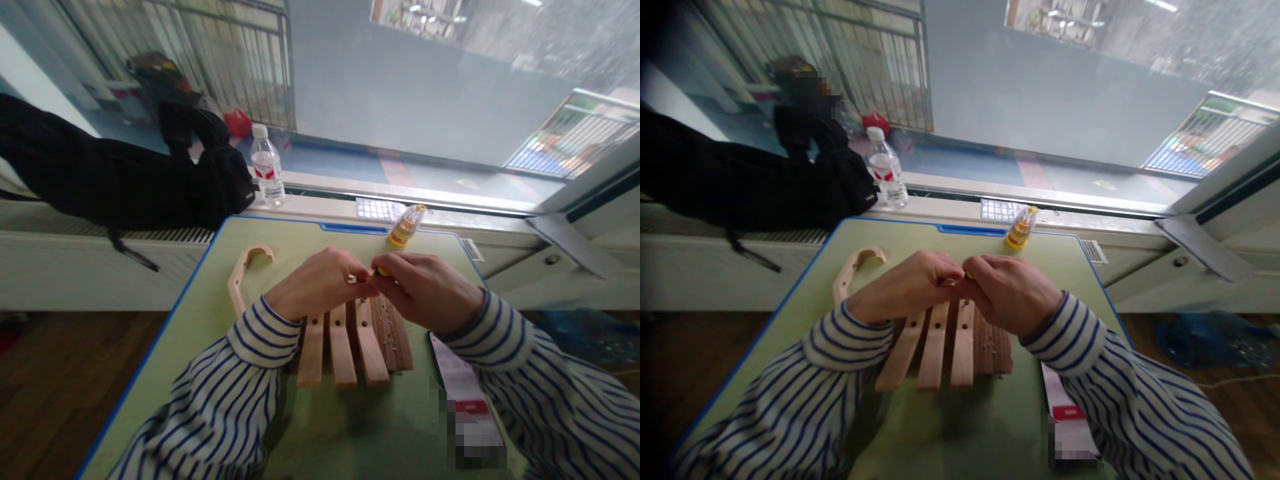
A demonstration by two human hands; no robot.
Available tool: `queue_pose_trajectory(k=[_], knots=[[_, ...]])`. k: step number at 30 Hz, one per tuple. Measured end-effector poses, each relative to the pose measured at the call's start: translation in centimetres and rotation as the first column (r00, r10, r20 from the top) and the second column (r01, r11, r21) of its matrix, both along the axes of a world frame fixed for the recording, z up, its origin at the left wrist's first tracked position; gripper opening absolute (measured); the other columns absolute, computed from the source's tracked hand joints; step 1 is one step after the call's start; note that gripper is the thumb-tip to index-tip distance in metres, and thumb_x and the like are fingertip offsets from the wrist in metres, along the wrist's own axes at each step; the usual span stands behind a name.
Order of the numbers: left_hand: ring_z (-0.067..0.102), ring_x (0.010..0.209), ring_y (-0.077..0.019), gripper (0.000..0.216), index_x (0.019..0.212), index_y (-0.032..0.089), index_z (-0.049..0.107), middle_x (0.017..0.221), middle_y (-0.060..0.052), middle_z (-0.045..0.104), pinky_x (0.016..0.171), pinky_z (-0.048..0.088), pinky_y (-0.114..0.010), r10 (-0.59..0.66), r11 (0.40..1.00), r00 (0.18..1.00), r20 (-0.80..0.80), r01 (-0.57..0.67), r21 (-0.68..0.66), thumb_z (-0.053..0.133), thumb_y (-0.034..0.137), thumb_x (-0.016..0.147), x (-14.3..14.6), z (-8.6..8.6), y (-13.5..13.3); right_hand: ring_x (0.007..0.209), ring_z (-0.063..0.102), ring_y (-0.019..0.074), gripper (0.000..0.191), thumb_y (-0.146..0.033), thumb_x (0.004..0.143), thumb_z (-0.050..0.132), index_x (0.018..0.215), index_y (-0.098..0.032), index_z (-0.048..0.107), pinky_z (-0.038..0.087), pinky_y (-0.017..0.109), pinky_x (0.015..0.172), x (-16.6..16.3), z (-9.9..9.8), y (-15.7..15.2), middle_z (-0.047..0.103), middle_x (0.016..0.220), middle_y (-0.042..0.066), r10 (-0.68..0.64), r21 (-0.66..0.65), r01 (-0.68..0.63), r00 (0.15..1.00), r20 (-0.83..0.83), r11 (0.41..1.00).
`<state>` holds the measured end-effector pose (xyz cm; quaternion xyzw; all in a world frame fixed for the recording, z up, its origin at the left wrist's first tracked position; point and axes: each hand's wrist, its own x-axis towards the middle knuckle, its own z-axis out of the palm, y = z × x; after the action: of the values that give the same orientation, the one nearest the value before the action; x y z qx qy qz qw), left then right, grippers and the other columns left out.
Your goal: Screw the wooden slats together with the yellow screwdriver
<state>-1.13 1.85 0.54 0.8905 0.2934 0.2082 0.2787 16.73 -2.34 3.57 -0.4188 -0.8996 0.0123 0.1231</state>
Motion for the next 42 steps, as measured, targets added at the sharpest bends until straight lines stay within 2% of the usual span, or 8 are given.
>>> queue_pose_trajectory(k=[9,18,23,26,28,34,42], knots=[[0.047,0.059,-0.009,0.028,0.069,0.016,0.067,0.061,0.0,0.055,0.056,0.035,-0.02,0.01,1.0,1.0,0.013,-0.01,-0.008,0.052,0.037,0.079,0.1,-0.4,0.0,0.058,0.049,0.0113,0.024,-0.032,0.087,0.034,0.089,-0.014,0.051,0.032,0.026,0.054,-0.4,-0.4,-0.5,0.057,0.07,0.003,-0.102,0.037,0.102,0.995,-0.011,0.994],[0.047,0.059,-0.0099,0.027,0.071,0.015,0.068,0.063,-0.002,0.057,0.055,0.034,-0.02,0.032,0.999,0.999,0.002,-0.032,-0.003,0.054,0.037,0.077,-0.1,-0.1,0.1,0.061,0.05,0.012,0.026,-0.033,0.088,0.033,0.09,-0.014,0.052,0.033,0.026,0.055,-0.7,-0.1,-0.4,0.058,0.071,0.004,-0.111,0.013,0.11,0.994,0.025,0.994],[0.048,0.06,-0.0114,0.034,0.073,0.014,0.068,0.064,-0.004,0.058,0.057,0.034,-0.022,0.027,1.0,0.999,-0.023,-0.027,-0.009,0.049,0.041,0.08,-0.3,-0.3,0.2,0.068,0.056,0.0143,0.033,-0.038,0.088,0.033,0.103,-0.014,0.05,0.036,0.027,0.058,-0.5,0.5,-0.5,0.063,0.082,0.007,-0.099,-0.052,0.101,0.994,0.049,0.994],[0.049,0.06,-0.0115,0.035,0.076,0.016,0.069,0.064,-0.004,0.059,0.056,0.033,-0.022,0.036,0.999,0.999,-0.035,-0.037,-0.026,0.047,0.043,0.08,-0.5,-0.4,0.3,0.069,0.058,0.0161,0.044,-0.044,0.086,0.036,0.118,-0.014,0.043,0.037,0.028,0.057,-0.4,1.0,-0.7,0.064,0.089,0.008,-0.095,-0.015,0.096,0.993,0.071,0.995],[0.047,0.058,-0.0108,0.035,0.077,0.016,0.07,0.062,-0.003,0.058,0.055,0.032,-0.022,0.036,0.999,0.999,-0.033,-0.037,-0.028,0.046,0.042,0.081,-0.7,-0.5,0.3,0.068,0.058,0.016,0.046,-0.045,0.086,0.036,0.121,-0.015,0.04,0.037,0.029,0.057,-0.4,1.2,-0.8,0.064,0.091,0.009,-0.094,0.016,0.093,0.992,0.085,0.996],[0.049,0.061,-0.0114,0.032,0.083,0.017,0.07,0.066,-0.003,0.06,0.056,0.033,-0.022,0.043,0.998,0.999,-0.029,-0.044,-0.053,0.052,0.043,0.078,-0.7,-0.5,0.2,0.076,0.057,0.0148,0.029,-0.032,0.088,0.035,0.109,-0.018,0.048,0.038,0.027,0.061,-0.5,1.4,-0.6,0.063,0.091,0.006,-0.038,-0.073,0.049,0.989,0.144,0.996],[0.05,0.06,-0.0103,0.024,0.082,0.02,0.07,0.065,-0.001,0.061,0.056,0.032,-0.021,0.052,0.997,0.998,-0.035,-0.053,-0.052,0.056,0.039,0.076,-0.5,-0.5,0.1,0.073,0.053,0.0133,0.024,-0.029,0.088,0.035,0.103,-0.016,0.049,0.037,0.026,0.062,-0.2,0.8,-0.4,0.06,0.085,0.005,-0.03,-0.079,0.039,0.993,0.112,0.996]])
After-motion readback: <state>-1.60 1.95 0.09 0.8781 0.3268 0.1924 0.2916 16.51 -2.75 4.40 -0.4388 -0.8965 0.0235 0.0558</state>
